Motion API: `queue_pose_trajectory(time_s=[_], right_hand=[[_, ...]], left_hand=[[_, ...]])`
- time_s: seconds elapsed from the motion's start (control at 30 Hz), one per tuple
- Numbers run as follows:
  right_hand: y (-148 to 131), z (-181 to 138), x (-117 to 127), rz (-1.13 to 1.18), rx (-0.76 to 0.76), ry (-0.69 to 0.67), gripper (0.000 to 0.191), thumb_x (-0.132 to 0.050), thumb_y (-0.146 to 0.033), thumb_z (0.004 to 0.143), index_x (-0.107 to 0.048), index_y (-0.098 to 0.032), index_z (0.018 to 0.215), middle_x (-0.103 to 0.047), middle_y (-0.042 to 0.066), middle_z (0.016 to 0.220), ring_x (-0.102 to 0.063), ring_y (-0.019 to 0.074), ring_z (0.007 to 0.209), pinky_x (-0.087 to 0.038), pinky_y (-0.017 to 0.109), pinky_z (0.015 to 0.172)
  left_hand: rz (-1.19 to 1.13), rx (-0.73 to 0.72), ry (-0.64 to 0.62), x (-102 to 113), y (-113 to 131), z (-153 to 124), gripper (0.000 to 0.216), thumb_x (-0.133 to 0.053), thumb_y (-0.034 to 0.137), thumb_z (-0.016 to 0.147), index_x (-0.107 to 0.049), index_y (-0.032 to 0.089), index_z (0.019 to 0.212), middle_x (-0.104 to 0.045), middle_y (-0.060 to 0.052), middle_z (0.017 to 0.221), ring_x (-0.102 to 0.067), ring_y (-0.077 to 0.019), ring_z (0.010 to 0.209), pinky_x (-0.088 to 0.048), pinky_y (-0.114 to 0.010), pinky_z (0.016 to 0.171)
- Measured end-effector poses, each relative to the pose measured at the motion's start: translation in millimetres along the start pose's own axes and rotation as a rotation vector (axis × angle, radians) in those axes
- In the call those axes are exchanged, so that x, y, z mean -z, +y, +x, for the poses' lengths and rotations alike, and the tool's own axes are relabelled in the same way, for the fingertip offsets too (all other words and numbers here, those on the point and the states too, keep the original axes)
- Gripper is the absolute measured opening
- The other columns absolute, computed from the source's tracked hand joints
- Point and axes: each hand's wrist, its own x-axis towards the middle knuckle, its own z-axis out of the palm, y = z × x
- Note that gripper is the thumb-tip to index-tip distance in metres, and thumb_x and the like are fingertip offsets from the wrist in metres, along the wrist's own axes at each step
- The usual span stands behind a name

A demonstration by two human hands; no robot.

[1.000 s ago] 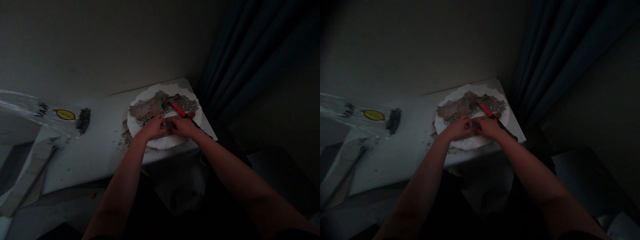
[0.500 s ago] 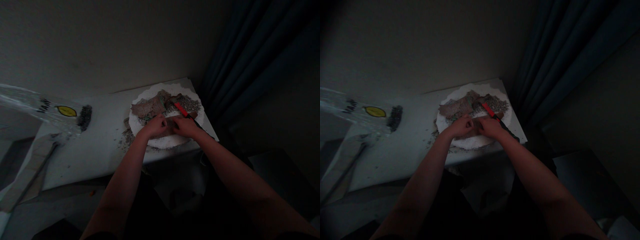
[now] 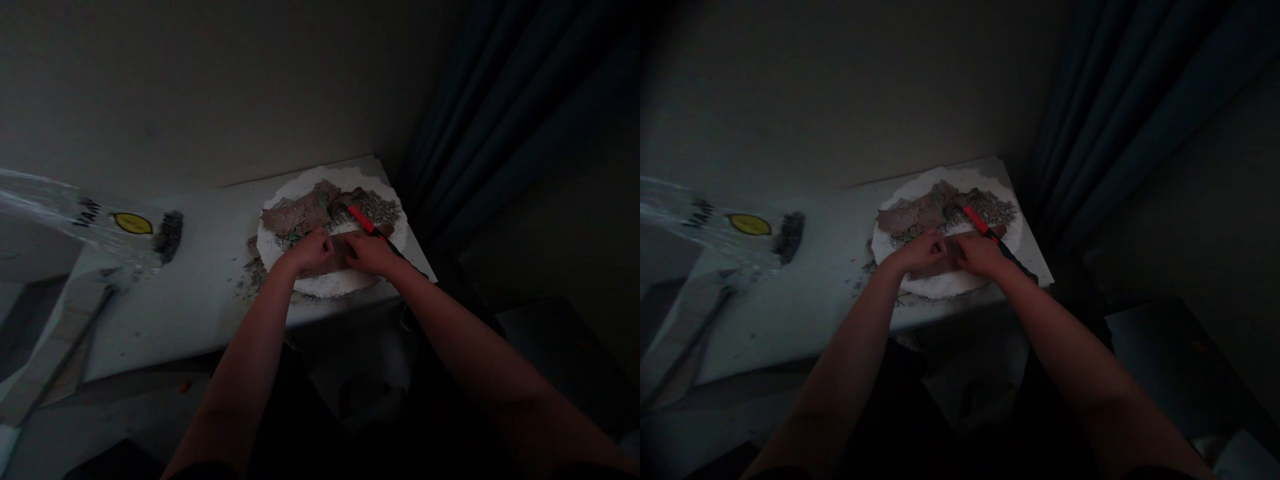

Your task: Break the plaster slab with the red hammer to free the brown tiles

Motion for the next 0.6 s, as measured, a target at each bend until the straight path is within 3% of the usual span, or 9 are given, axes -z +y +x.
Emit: queue_pose_trajectory(time_s=[0.3, 0.6], right_hand=[[-1.6, -0.1, 2.9, -0.021, -0.027, -0.026, 0.038, -0.055, -0.035, 0.094, -0.061, -0.019, 0.128, -0.072, 0.014, 0.119, -0.069, 0.0262, 0.100, -0.048, 0.034, 0.080], [-1.0, -0.3, 0.9, -0.009, -0.029, -0.019, 0.038, -0.056, -0.035, 0.094, -0.060, -0.018, 0.127, -0.073, 0.014, 0.118, -0.069, 0.0269, 0.102, -0.048, 0.033, 0.080]], left_hand=[[-0.012, 0.017, -0.029, 2.6, 1.1, 1.5, 0.014, -0.058, 0.023, 0.083, -0.067, 0.019, 0.073, -0.064, -0.005, 0.081, -0.061, -0.0190, 0.085, -0.049, -0.031, 0.080], [0.006, -0.007, -0.039, 3.4, 0.9, 1.9, 0.015, -0.057, 0.021, 0.083, -0.066, 0.019, 0.070, -0.065, -0.006, 0.083, -0.061, -0.0198, 0.089, -0.049, -0.031, 0.083]])
